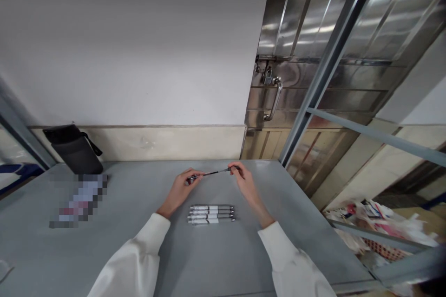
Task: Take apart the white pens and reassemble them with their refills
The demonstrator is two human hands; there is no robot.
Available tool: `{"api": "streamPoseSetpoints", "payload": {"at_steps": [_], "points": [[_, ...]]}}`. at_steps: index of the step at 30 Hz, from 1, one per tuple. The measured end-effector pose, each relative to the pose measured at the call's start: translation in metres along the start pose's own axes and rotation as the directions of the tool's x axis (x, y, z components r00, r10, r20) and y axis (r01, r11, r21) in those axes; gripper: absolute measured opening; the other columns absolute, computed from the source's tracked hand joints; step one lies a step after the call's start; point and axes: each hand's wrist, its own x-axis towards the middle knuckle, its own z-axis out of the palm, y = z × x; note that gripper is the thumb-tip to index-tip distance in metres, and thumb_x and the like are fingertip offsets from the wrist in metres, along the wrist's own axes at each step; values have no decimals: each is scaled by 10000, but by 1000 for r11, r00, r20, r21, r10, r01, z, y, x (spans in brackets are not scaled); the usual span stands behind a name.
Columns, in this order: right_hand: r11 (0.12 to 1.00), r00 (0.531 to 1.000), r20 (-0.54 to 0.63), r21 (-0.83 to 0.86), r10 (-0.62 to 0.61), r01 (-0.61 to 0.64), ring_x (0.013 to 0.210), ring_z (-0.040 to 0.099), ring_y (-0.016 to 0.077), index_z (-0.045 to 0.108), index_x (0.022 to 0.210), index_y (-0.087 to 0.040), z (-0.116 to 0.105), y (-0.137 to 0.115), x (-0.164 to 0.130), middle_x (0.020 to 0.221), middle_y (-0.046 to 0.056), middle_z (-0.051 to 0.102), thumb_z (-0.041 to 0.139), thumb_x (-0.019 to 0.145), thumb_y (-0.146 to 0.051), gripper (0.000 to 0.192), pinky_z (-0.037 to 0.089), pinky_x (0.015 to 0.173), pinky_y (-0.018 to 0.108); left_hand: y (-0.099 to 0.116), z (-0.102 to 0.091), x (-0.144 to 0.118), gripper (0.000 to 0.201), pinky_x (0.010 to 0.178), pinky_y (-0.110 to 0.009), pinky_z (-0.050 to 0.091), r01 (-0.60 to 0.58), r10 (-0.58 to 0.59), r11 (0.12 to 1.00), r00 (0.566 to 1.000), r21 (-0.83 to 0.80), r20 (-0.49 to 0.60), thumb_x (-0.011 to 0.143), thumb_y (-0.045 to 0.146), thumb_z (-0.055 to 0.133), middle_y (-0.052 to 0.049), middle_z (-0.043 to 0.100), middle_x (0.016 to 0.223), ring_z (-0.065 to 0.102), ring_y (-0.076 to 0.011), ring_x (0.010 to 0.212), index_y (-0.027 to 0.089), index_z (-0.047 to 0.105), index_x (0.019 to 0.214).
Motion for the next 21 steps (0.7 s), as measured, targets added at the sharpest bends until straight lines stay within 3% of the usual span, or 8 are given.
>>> {"api": "streamPoseSetpoints", "payload": {"at_steps": [5, 11, 21], "points": [[1000, 1000, 19, 26, 11, -12, 742, 597, 192, 647, 930, -198, 3, -6, -1, 738, 16, 614, 531, 879, -442, 275, 444, 688, 285, 2, 0, -1, 298, 679, -245, 423, -2, 2, 1000, 1000, -5, 15, 928, 443, 555, -34, 673, 954, 590, -165, 803, 253, 730, 1075], [995, 991, 132, 95, -6, -7, 787, 615, 177, 649, 924, -198, 12, -15, -8, 846, 25, 651, 592, 855, -376, 199, 477, 758, 293, 2, 2, -1, 303, 673, -249, 427, -16, 17, 1000, 999, -20, 37, 934, 436, 546, -39, 668, 941, 588, -163, 789, 241, 727, 1080], [991, 971, 219, 109, -99, 77, 903, 626, 182, 664, 937, -201, 18, -20, -14, 940, 40, 663, 604, 858, -366, 193, 490, 856, 319, 7, 3, -2, 325, 674, -259, 435, -36, 37, 999, 997, -14, 67, 933, 454, 539, -55, 680, 941, 614, -187, 852, 238, 735, 1076]]}}
